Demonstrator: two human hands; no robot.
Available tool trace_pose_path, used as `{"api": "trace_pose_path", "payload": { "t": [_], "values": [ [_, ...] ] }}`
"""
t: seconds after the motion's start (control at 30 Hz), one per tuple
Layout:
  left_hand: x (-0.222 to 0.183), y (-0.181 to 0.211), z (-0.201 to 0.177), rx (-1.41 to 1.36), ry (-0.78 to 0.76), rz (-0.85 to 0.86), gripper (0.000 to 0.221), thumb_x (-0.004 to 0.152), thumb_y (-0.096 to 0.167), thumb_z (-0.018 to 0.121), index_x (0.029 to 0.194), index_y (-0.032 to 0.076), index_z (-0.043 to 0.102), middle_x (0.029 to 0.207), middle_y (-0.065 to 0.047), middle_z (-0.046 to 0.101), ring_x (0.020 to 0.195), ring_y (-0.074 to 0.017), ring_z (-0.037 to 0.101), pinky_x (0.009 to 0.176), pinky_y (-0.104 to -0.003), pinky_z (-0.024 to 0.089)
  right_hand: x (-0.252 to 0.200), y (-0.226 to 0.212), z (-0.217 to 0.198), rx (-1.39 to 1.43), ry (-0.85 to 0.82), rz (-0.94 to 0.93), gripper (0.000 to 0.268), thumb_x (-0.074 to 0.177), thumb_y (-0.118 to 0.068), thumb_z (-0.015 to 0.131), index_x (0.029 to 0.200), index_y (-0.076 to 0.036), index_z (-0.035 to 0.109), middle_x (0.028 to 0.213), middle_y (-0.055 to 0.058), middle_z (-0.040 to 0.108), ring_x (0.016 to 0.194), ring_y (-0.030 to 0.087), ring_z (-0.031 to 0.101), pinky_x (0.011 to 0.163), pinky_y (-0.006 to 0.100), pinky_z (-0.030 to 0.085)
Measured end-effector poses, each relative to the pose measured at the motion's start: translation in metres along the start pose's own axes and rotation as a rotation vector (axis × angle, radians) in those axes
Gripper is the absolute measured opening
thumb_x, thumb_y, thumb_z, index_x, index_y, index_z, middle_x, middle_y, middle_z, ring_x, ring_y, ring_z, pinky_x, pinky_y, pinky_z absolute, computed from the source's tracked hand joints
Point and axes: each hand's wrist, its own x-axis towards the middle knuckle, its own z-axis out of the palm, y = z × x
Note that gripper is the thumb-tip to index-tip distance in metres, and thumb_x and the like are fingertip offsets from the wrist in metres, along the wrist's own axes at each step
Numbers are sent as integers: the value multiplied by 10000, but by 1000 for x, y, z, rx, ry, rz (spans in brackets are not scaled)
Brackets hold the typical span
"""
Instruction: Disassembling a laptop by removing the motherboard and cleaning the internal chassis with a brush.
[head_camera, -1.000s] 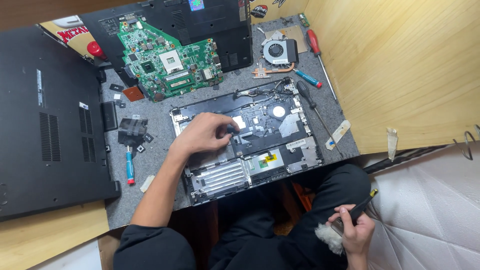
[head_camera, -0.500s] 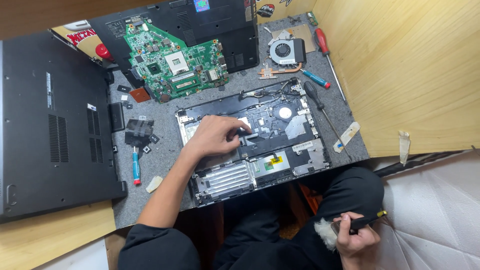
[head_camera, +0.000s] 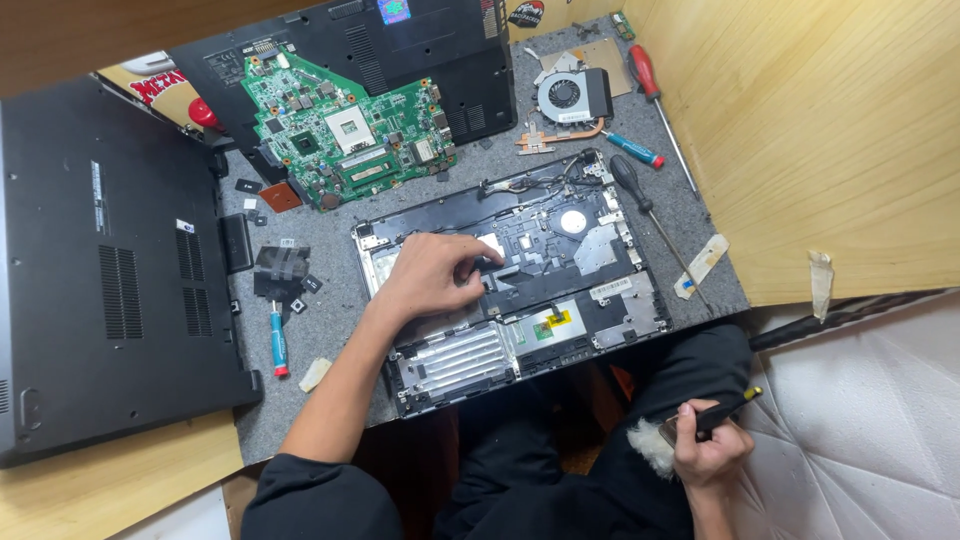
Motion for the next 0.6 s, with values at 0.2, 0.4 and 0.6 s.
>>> {"api": "trace_pose_path", "payload": {
  "t": [0.2,0.4,0.6],
  "values": [
    [1,1,-2,16,16,12,377,729,185,568,1017,299,784,636,121,640,627,-100,628,516,-313,392,4,-8,6,68,-42,-54,224,963,-193,611,819,-53,710,759,52,704,653,244,642,652,331,473],
    [0,0,3,13,19,7,379,730,190,562,1015,302,784,632,127,631,632,-90,624,520,-302,399,6,-8,0,424,-150,70,378,907,-291,453,743,-12,647,585,68,573,485,169,531,505,266,388],
    [0,2,2,13,23,-14,375,740,202,556,1011,311,792,618,138,629,628,-71,621,520,-286,405,15,-32,-20,462,-179,148,421,953,-288,430,721,-13,647,514,54,519,432,139,469,469,258,347]
  ]
}}
